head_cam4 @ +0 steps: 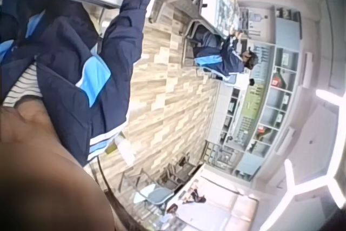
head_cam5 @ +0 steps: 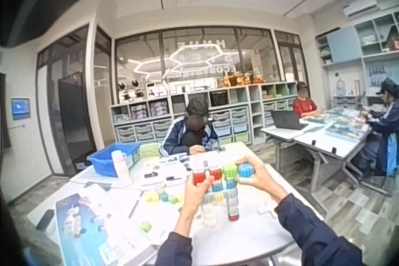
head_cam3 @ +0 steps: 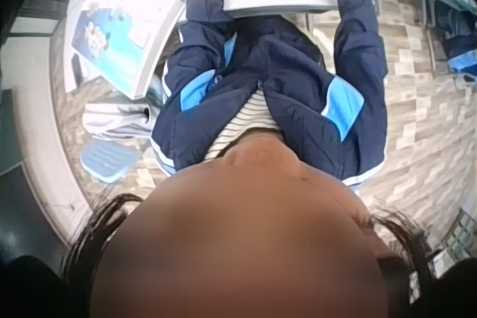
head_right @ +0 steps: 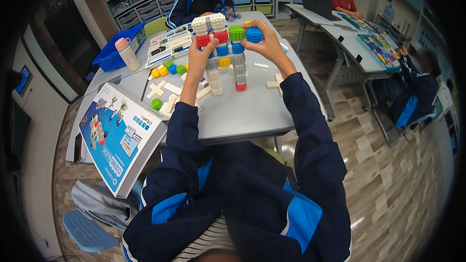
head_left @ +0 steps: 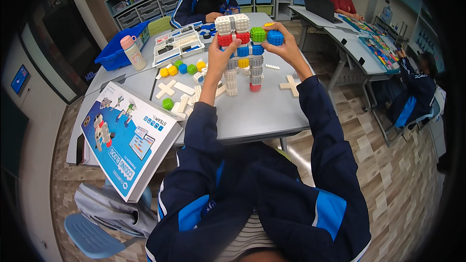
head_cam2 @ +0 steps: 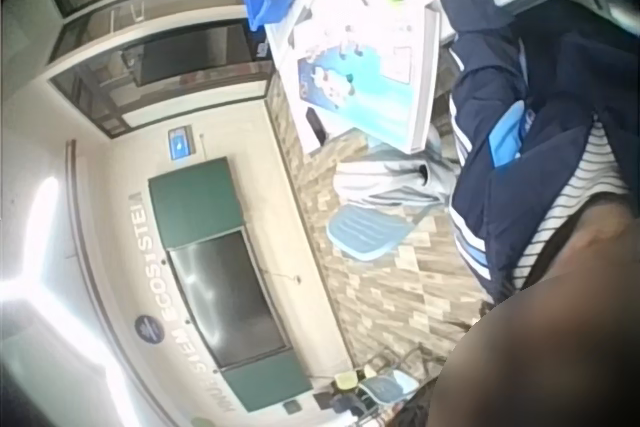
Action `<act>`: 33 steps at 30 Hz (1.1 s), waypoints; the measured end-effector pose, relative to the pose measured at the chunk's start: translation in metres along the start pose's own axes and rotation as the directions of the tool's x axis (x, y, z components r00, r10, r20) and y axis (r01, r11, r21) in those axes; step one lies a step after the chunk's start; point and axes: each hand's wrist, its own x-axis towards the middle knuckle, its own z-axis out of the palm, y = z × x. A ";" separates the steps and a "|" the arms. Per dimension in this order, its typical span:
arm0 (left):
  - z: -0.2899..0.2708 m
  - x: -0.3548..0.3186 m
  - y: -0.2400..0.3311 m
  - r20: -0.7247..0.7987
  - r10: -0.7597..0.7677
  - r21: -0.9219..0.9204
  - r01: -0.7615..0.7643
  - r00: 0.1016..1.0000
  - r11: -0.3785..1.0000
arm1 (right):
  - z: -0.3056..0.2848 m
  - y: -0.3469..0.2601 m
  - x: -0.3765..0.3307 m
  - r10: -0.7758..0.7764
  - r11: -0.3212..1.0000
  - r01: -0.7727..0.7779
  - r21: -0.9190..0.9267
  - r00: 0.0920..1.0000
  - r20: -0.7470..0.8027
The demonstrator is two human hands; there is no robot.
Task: The person assembles a multi-colored block structure on a table, picking up various pieces and stacking them into a tower. They occasionally consult a manual and adjust the placement of blocks to build a stable structure.
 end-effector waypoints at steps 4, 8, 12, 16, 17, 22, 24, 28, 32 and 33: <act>-0.001 0.001 0.000 0.005 0.012 0.001 -0.012 1.000 1.000 | 0.000 -0.001 -0.002 -0.013 0.999 0.013 -0.039 1.000 -0.004; -0.001 0.001 -0.002 0.001 -0.001 -0.010 0.001 1.000 1.000 | -0.001 -0.002 -0.004 -0.016 0.998 0.016 -0.060 1.000 0.007; -0.002 0.000 -0.003 0.025 -0.004 -0.024 0.005 1.000 1.000 | -0.002 -0.003 -0.006 -0.068 0.995 0.069 -0.067 0.998 0.005; -0.003 0.000 -0.002 0.036 0.018 -0.056 -0.016 0.999 0.998 | -0.007 -0.011 -0.004 -0.094 0.989 0.099 -0.113 0.994 0.046; -0.003 0.000 -0.001 0.032 0.034 -0.038 -0.033 0.999 0.999 | -0.010 -0.014 -0.003 -0.121 0.981 0.129 -0.145 0.991 0.062; -0.003 0.001 0.000 0.036 0.008 -0.019 -0.007 0.999 1.000 | -0.020 -0.033 0.000 -0.104 0.969 0.133 -0.208 0.984 0.146; -0.003 0.000 -0.001 0.044 0.002 -0.039 0.000 0.999 0.999 | -0.023 -0.039 0.004 -0.160 0.956 0.189 -0.223 0.977 0.144; -0.004 0.000 -0.002 0.039 -0.002 -0.036 0.003 0.999 0.999 | -0.014 -0.045 0.011 -0.198 0.954 0.224 -0.199 0.970 0.141; -0.003 0.000 -0.002 0.027 0.011 -0.019 -0.010 1.000 1.000 | -0.004 -0.045 0.015 -0.214 0.948 0.228 -0.221 0.973 0.082; -0.004 -0.001 -0.002 0.021 0.002 -0.007 -0.002 1.000 1.000 | -0.002 -0.043 0.015 -0.239 0.942 0.251 -0.225 0.968 0.076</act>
